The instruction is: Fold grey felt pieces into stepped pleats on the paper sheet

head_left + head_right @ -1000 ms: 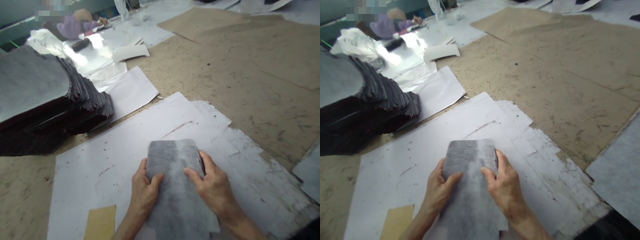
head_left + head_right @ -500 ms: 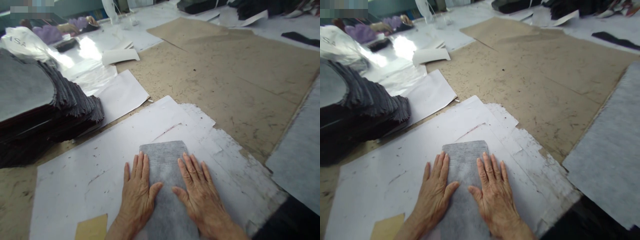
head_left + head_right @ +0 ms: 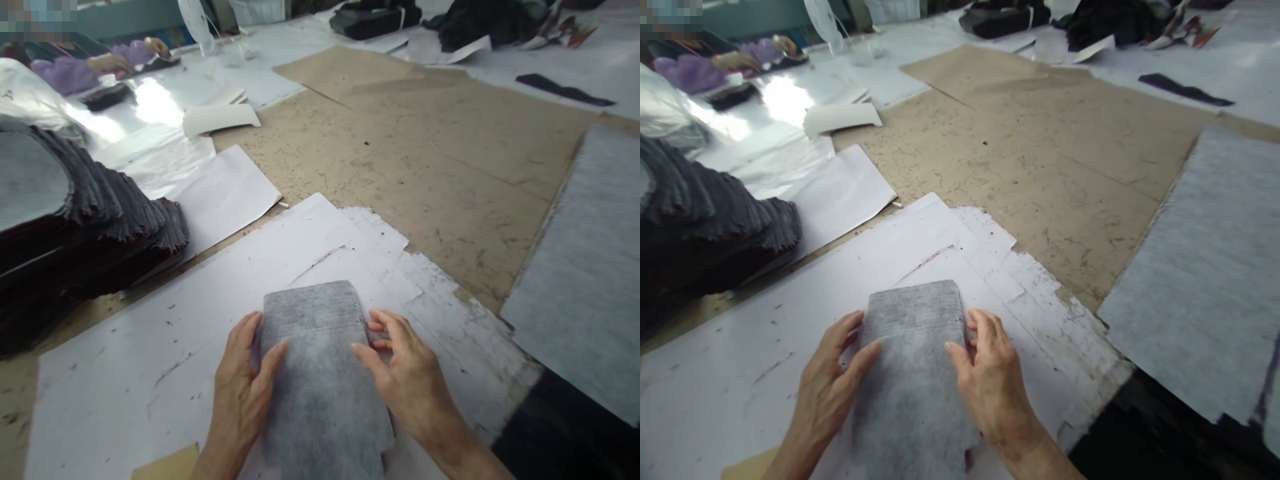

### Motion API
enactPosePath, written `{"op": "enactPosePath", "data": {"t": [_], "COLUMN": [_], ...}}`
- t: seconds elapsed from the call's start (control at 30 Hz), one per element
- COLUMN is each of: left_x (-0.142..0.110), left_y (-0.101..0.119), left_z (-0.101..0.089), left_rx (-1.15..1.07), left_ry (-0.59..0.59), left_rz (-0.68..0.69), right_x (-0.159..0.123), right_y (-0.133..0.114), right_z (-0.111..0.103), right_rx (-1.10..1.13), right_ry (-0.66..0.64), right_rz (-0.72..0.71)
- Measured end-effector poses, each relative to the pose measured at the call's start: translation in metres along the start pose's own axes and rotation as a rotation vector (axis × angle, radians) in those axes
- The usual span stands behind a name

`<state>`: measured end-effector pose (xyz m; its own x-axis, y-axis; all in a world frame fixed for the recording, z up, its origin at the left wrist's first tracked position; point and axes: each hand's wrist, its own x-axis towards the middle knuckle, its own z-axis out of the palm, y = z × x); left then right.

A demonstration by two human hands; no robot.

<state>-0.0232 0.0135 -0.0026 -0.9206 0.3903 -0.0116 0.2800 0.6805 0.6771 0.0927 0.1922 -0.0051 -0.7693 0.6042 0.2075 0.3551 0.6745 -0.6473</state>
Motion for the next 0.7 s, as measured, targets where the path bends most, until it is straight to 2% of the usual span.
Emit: {"op": "enactPosePath", "data": {"t": [0.1,0.2,0.33,0.43,0.53,0.63,0.7], "left_x": [0.014,0.021,0.026,0.029,0.029,0.022,0.017], "left_y": [0.012,0.023,0.029,0.029,0.028,0.027,0.025], "left_z": [0.002,0.002,-0.003,-0.005,-0.003,0.000,0.001], "left_rx": [0.095,0.198,0.220,0.185,0.136,0.058,-0.006], "left_ry": [-0.016,-0.077,-0.170,-0.215,-0.205,-0.093,-0.060], "left_rz": [-0.118,-0.259,-0.452,-0.490,-0.493,-0.470,-0.452], "right_x": [0.013,0.023,0.035,0.039,0.035,0.026,0.024], "right_y": [-0.009,-0.020,-0.026,-0.023,-0.019,-0.016,-0.014], "right_z": [0.004,0.005,-0.002,-0.004,0.000,0.004,0.005], "right_rx": [-0.045,-0.164,-0.273,-0.247,-0.176,0.012,0.161], "right_ry": [-0.056,-0.179,-0.325,-0.391,-0.303,-0.158,-0.183], "right_rz": [0.171,0.314,0.430,0.491,0.453,0.368,0.413]}}
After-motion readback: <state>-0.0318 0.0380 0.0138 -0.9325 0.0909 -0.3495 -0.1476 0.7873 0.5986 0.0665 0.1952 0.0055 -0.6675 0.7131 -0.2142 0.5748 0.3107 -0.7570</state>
